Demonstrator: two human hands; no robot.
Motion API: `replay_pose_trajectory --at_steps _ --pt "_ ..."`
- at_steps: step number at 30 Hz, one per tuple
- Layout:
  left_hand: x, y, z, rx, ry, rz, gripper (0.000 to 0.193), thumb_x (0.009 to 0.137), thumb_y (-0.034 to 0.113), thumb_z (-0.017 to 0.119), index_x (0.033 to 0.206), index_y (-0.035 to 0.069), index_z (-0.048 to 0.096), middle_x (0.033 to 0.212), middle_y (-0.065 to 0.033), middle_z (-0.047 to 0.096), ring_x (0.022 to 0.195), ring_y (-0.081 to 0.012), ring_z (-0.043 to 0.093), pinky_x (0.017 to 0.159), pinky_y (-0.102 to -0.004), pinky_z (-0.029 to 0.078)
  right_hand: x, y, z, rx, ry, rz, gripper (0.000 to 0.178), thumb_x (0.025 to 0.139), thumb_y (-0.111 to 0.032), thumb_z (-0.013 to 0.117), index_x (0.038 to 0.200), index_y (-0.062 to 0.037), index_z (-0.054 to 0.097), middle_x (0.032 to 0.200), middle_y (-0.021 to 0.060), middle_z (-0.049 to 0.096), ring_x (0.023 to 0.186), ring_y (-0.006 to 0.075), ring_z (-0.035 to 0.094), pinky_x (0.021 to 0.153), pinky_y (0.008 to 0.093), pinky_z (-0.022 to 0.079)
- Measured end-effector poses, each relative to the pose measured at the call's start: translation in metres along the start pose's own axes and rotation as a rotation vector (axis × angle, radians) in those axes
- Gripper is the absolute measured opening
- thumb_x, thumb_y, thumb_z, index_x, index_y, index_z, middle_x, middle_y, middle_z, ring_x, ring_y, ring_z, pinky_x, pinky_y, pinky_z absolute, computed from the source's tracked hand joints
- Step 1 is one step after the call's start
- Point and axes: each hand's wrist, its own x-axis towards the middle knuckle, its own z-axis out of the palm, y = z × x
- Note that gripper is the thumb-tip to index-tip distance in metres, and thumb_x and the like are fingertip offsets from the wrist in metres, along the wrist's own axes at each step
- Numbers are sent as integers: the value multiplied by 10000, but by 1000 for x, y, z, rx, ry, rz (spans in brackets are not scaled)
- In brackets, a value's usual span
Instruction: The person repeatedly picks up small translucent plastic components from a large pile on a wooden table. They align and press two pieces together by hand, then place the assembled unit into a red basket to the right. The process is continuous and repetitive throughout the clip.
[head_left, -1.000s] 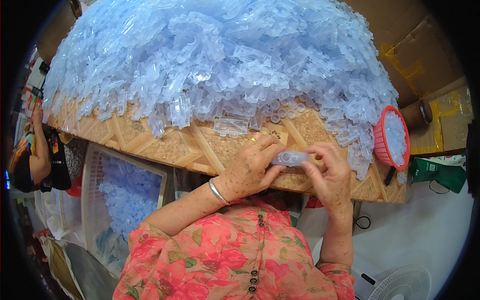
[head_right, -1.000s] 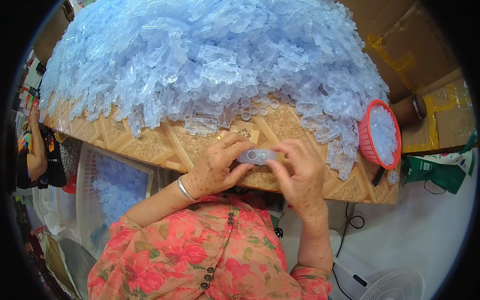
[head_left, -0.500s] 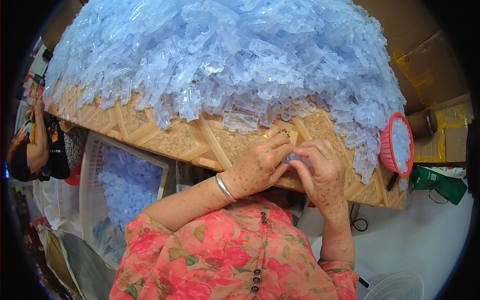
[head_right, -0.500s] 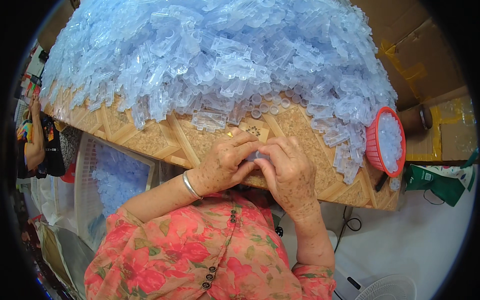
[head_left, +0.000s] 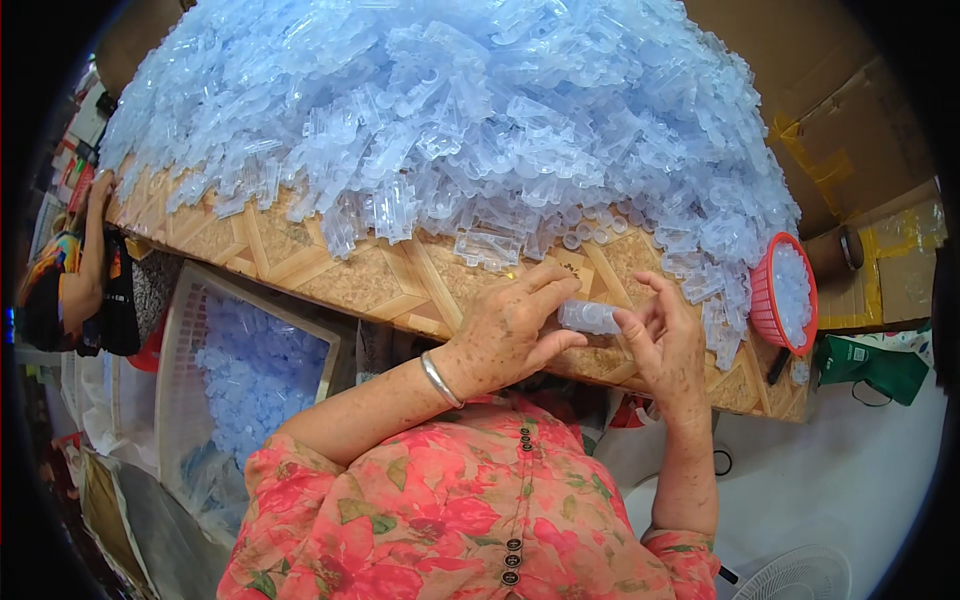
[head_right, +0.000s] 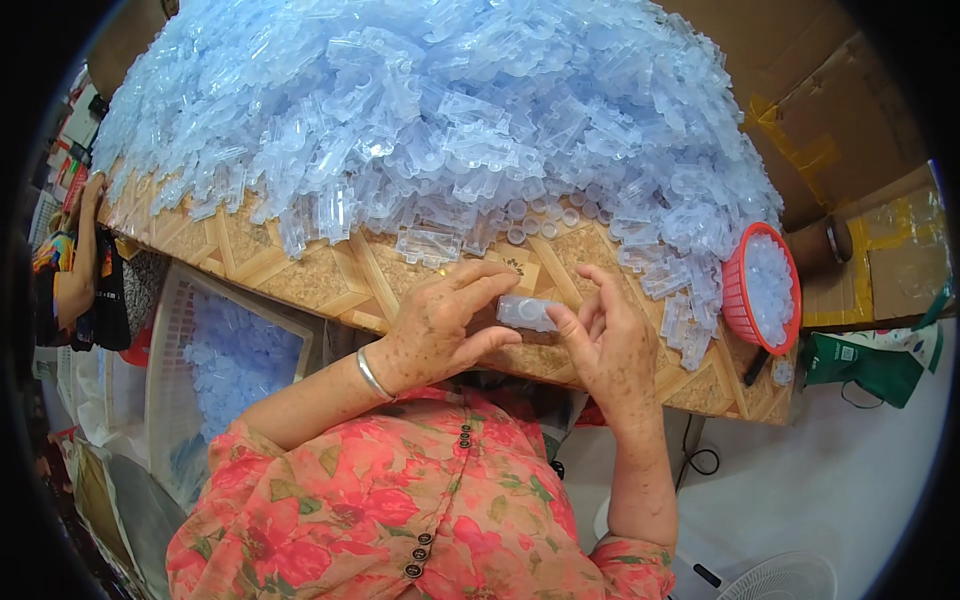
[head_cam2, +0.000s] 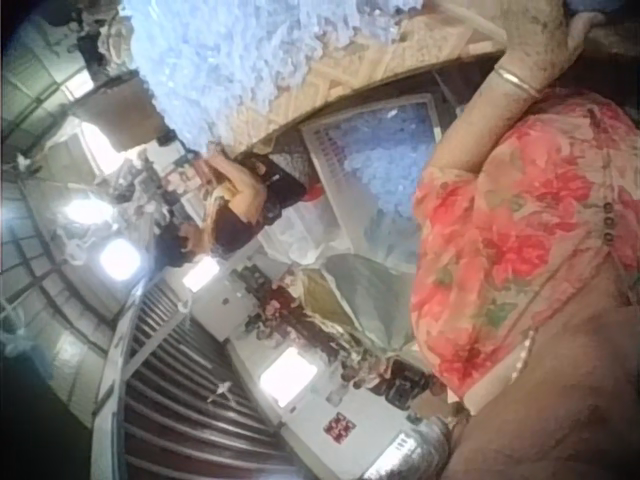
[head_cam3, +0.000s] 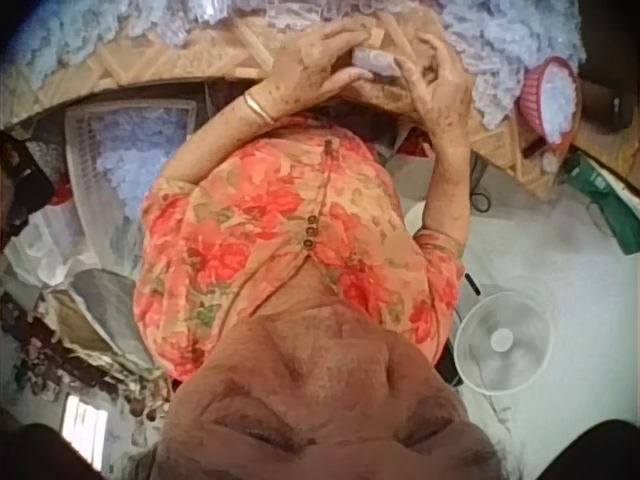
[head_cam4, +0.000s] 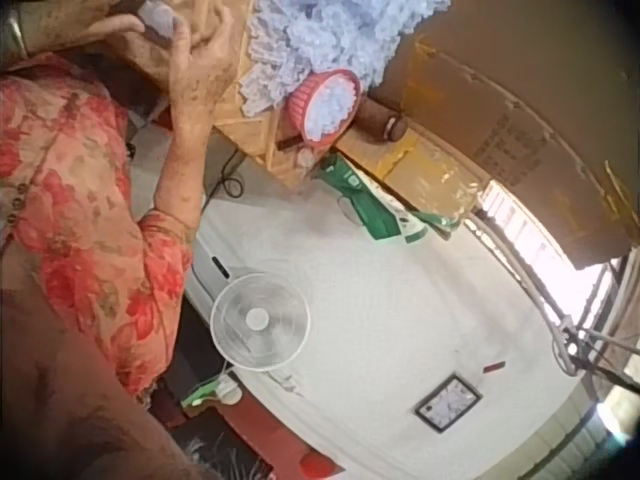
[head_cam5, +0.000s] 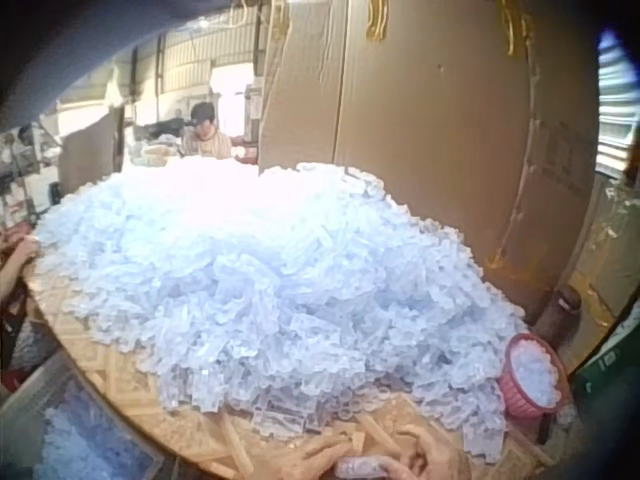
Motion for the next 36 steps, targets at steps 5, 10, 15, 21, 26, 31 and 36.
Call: replay_pose_trajectory --at_steps 5,10,15,21,26,31,36 --pt "9 8 -2 -112 -106 -121 386 929 256 754 1243 41 690 1140 -179 698 901 -305 696 805 -392 560 5 9 0 437 -333 427 361 1021 -351 655 1217 -53 595 677 40 644 472 113 539 465 270 416" --pt "23 -2 3 -297 -286 -225 337 1020 283 640 1286 93 721 982 -139 738 777 -220 692 681 -319 568 12 15 7 642 -528 583 341 1043 -349 627 1238 -83 542 765 82 696 464 91 588 378 219 420" --pt "35 4 -4 -593 -482 -649 341 1055 238 597 1363 122 686 994 -34 744 764 -73 638 654 -257 581 22 15 2 789 -630 718 441 1030 -352 648 1307 -61 467 831 132 713 525 146 678 362 230 495" --pt "36 7 -3 -672 -470 -779 338 1061 191 597 1386 135 670 1009 -11 747 821 -33 624 718 -219 580 31 10 0 827 -661 758 430 1019 -322 667 1262 -31 464 856 169 723 584 190 722 401 256 553" --pt "34 4 0 -766 -448 -823 343 1046 168 624 1384 128 672 1007 0 751 835 -24 623 733 -214 570 33 8 4 805 -656 796 399 1010 -285 676 1228 -23 467 854 191 723 617 211 736 431 267 573" --pt "36 3 2 -683 -467 -786 325 1033 151 631 1349 100 694 999 -6 755 838 -29 626 713 -231 564 31 13 4 827 -628 778 400 1002 -299 679 1212 -26 475 842 187 724 642 215 744 467 273 588" --pt "14 -9 19 -450 -234 -304 365 985 79 654 1349 83 684 951 -33 742 823 -78 668 700 -262 571 26 18 6 827 -592 713 439 998 -354 683 1230 -38 485 827 171 724 617 199 736 470 258 582"
